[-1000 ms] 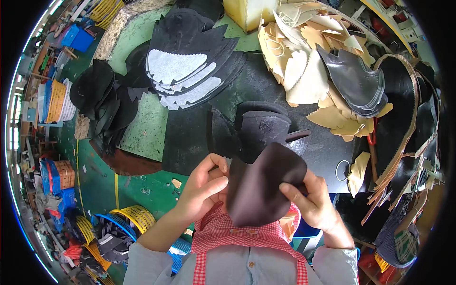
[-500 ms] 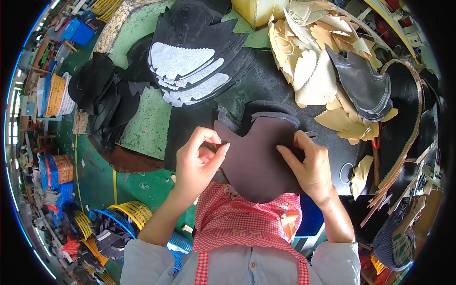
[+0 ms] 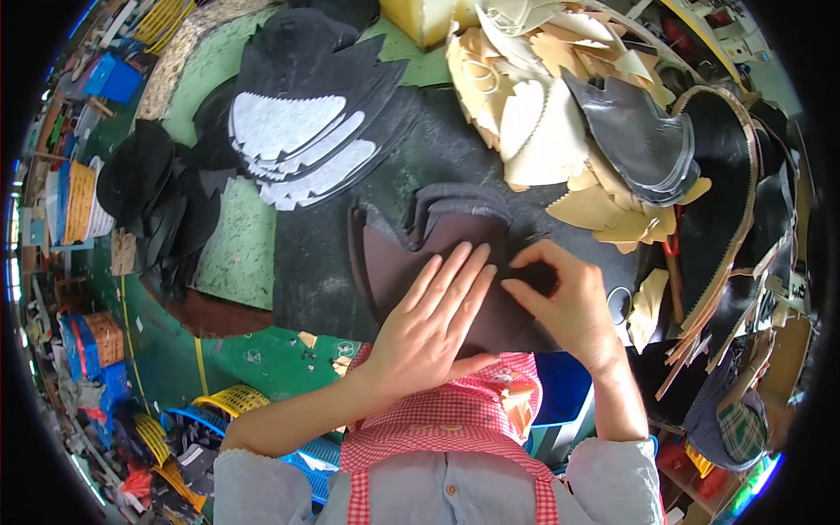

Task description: Peeling off protective backings and stacking cut shoe component pieces at a workbench.

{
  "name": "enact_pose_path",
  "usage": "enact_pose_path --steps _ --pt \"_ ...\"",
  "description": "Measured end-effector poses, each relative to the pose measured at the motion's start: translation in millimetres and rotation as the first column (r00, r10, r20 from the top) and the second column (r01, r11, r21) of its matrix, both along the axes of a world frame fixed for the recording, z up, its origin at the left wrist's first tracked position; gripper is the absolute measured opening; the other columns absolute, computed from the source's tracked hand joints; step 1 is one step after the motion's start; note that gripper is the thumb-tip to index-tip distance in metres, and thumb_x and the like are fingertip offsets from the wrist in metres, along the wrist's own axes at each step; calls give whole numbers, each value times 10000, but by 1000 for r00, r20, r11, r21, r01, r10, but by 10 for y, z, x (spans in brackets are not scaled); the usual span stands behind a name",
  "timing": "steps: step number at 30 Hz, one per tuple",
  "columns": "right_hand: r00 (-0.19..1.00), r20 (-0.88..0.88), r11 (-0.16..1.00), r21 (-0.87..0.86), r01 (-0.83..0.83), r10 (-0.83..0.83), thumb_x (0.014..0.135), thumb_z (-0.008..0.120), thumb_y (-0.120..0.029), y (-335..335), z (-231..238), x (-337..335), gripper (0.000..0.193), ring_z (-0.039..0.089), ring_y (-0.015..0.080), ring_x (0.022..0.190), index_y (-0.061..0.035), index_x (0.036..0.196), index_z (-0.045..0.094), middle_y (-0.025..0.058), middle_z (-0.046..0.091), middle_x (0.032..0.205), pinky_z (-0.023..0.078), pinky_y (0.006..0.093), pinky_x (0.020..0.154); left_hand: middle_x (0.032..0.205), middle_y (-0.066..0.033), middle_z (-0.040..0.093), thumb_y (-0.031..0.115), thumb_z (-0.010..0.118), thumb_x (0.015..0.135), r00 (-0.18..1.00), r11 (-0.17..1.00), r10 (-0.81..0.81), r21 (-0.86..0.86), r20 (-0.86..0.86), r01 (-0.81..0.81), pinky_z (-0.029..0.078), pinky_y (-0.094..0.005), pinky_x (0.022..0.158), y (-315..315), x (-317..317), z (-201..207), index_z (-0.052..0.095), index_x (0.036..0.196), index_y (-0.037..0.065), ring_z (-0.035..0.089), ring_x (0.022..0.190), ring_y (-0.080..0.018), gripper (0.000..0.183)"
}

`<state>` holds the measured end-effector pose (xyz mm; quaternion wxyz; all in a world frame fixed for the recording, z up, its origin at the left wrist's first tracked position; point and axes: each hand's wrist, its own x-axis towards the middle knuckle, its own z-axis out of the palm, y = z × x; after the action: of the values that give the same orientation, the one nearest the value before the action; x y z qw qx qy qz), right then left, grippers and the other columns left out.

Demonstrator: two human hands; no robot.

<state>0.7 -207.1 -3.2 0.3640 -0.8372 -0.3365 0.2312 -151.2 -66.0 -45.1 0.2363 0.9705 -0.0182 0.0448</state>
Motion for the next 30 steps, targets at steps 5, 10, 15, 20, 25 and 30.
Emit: enact_pose_path --steps 5,10,15,20,25,30 --pt "962 150 974 24 225 -226 768 802 -47 -242 -211 88 216 549 194 584 -28 857 606 67 588 713 473 303 565 1581 -116 349 500 625 874 993 992 -116 62 26 114 268 -612 1146 31 0 37 486 1475 238 290 1439 -464 670" --pt "829 443 894 117 -432 342 790 780 -396 -272 -237 -441 662 526 333 1296 -44 1314 580 178 554 1382 405 454 1102 1517 -134 444 221 561 890 994 990 -81 118 80 72 297 -502 1167 244 155 3 500 1425 24 375 1440 -279 573" --pt "814 539 974 -177 -142 216 824 676 -528 -335 -425 -86 975 273 359 1483 34 1522 294 230 314 1570 132 544 1216 1568 -313 253 668 532 875 982 945 187 267 30 -188 174 -543 1202 417 32 -14 248 1508 -111 228 1485 -427 1044" --pt "722 497 861 -111 -497 481 841 572 -664 134 -423 -375 1011 232 299 1507 16 1533 287 179 294 1601 110 514 1235 1582 -300 230 660 500 887 984 955 172 236 46 -178 152 -533 1212 444 21 -60 229 1506 -126 201 1495 -423 1036" --pt "752 628 977 -81 -196 202 892 659 -423 48 -381 48 782 331 326 1458 53 1455 397 216 422 1505 190 486 1219 1557 -321 258 569 576 892 987 958 152 238 47 -159 159 -540 1209 428 -15 -29 265 1475 -148 220 1482 -439 974" --pt "698 711 951 266 -156 -85 675 643 62 -323 -37 436 431 584 306 1135 -35 1094 657 115 637 1165 434 413 949 1519 -191 406 332 659 870 918 949 153 205 366 -240 182 -620 1167 945 -79 238 446 1451 24 314 1452 -416 692"
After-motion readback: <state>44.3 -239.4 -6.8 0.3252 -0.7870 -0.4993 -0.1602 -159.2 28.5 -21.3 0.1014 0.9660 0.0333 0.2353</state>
